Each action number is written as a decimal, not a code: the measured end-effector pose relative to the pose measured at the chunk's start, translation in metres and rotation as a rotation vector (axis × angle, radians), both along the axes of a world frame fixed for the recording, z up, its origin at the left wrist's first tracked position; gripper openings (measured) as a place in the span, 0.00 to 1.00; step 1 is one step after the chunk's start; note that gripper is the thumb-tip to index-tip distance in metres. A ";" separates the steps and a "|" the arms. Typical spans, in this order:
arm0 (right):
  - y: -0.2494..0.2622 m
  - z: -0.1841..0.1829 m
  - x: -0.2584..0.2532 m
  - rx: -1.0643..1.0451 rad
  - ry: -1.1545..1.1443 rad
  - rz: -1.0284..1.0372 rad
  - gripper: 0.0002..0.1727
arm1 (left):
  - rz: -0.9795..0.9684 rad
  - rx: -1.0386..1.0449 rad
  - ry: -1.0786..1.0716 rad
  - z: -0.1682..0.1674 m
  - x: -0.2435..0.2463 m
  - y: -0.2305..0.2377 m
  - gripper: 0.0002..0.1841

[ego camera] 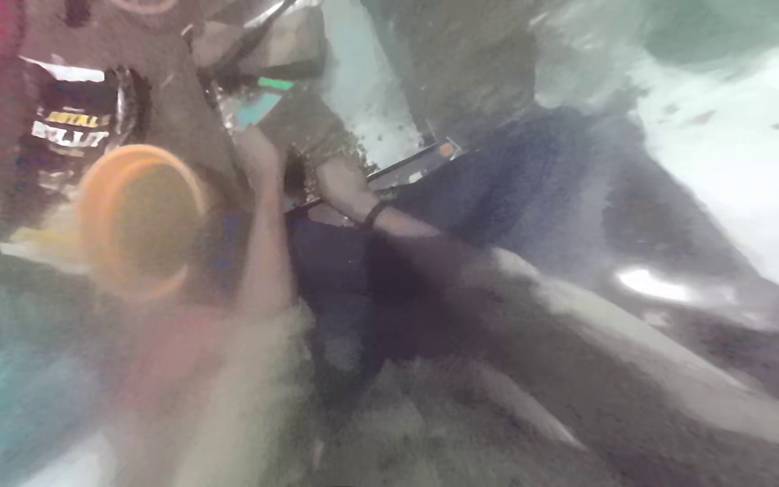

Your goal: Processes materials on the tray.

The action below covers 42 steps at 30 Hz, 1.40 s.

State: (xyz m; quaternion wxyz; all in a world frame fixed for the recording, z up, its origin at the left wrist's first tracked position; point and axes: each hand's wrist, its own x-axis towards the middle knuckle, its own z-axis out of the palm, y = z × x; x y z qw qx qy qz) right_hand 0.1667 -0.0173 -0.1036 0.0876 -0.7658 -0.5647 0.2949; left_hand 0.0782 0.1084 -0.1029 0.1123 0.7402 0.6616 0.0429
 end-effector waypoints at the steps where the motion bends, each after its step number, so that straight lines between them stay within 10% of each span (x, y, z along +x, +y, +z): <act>1: -0.001 0.006 0.002 -0.009 0.006 -0.001 0.15 | 0.004 -0.016 -0.006 0.003 0.000 -0.002 0.31; 11: 0.039 0.013 -0.011 0.018 0.126 0.033 0.15 | 0.023 -0.056 0.062 0.005 0.002 -0.001 0.18; 42: 0.041 -0.002 -0.025 0.052 0.150 -0.043 0.17 | 0.071 -0.037 0.042 0.005 0.000 -0.002 0.30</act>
